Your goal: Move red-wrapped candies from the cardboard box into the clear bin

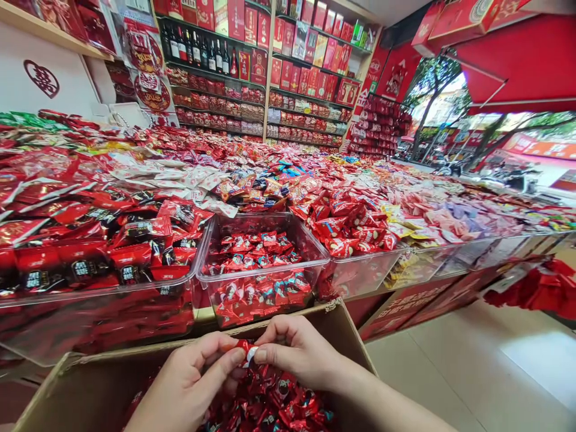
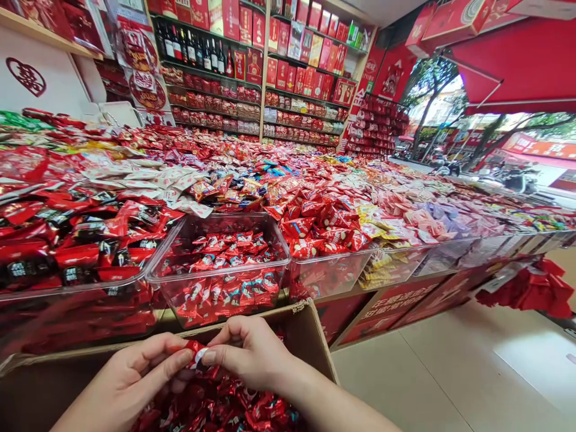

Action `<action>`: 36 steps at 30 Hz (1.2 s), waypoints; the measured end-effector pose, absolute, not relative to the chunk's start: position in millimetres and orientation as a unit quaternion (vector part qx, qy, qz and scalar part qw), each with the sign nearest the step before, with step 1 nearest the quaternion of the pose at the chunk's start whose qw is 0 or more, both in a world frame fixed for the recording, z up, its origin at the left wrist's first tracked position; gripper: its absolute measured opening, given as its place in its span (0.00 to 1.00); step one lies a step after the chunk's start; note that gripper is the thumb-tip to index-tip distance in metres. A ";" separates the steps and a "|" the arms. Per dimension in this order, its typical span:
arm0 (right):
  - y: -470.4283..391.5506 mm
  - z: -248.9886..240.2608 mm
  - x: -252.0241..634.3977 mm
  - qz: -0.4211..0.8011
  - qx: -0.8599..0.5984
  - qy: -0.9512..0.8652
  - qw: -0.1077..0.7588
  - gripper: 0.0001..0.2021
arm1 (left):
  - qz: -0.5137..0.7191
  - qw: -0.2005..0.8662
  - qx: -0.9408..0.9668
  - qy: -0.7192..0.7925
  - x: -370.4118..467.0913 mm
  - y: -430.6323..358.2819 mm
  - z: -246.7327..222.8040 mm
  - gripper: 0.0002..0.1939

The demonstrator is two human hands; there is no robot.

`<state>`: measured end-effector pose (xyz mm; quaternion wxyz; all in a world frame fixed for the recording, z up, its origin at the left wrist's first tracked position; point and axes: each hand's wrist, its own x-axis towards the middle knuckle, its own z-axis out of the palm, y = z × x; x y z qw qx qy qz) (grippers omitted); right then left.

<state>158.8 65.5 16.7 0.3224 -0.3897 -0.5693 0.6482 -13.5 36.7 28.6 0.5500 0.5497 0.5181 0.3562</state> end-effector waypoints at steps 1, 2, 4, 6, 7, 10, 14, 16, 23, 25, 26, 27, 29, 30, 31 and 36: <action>65.8 17.3 159.1 0.660 -0.388 -0.558 0.320 0.17 | 0.371 0.554 0.529 0.524 -12.4 36.5 29.2 0.11; 66.1 17.8 159.4 0.668 -0.385 -0.552 0.318 0.18 | 0.384 0.555 0.511 0.532 -11.8 36.5 29.2 0.10; 66.5 18.0 159.6 0.674 -0.377 -0.552 0.315 0.17 | 0.406 0.553 0.484 0.543 -12.6 37.9 26.9 0.11; 66.9 17.1 159.4 0.669 -0.369 -0.559 0.323 0.16 | 0.416 0.558 0.473 0.540 -15.4 40.5 22.1 0.12; 67.2 16.4 159.2 0.666 -0.368 -0.558 0.331 0.16 | 0.421 0.560 0.468 0.538 -17.1 41.9 19.4 0.13; 68.1 14.0 158.2 0.663 -0.377 -0.535 0.363 0.16 | 0.427 0.569 0.466 0.526 -19.1 44.7 13.8 0.17; 68.0 12.1 156.8 0.657 -0.382 -0.533 0.371 0.17 | 0.421 0.597 0.455 0.510 -12.3 44.5 17.3 0.18; 66.9 11.1 156.6 0.640 -0.388 -0.557 0.361 0.17 | 0.429 0.599 0.438 0.515 -9.1 43.9 20.6 0.15; 59.0 17.9 162.3 0.294 -0.302 -0.826 0.375 0.17 | 0.414 0.583 0.433 0.549 -11.4 42.5 22.5 0.12; 56.4 21.5 162.7 0.218 -0.236 -0.880 0.350 0.17 | 0.408 0.579 0.414 0.571 -10.2 41.2 24.6 0.13; 55.4 22.3 162.4 0.189 -0.228 -0.894 0.336 0.13 | 0.406 0.580 0.409 0.576 -9.1 40.5 26.3 0.13; 54.8 22.4 161.7 0.162 -0.232 -0.901 0.329 0.09 | 0.404 0.584 0.408 0.574 -7.9 39.8 27.9 0.13; 54.4 20.3 160.3 0.126 -0.239 -0.901 0.339 0.07 | 0.407 0.595 0.405 0.562 -6.1 39.0 30.1 0.13; 54.3 18.8 159.9 0.121 -0.237 -0.896 0.355 0.07 | 0.409 0.604 0.401 0.555 -5.8 38.9 29.8 0.15; 54.1 17.8 160.0 0.125 -0.233 -0.888 0.376 0.06 | 0.406 0.611 0.397 0.551 -6.0 38.9 28.2 0.17; 50.7 41.6 167.6 0.149 -0.224 -0.841 0.469 0.05 | 0.327 0.621 0.475 0.531 -6.8 36.4 0.4 0.22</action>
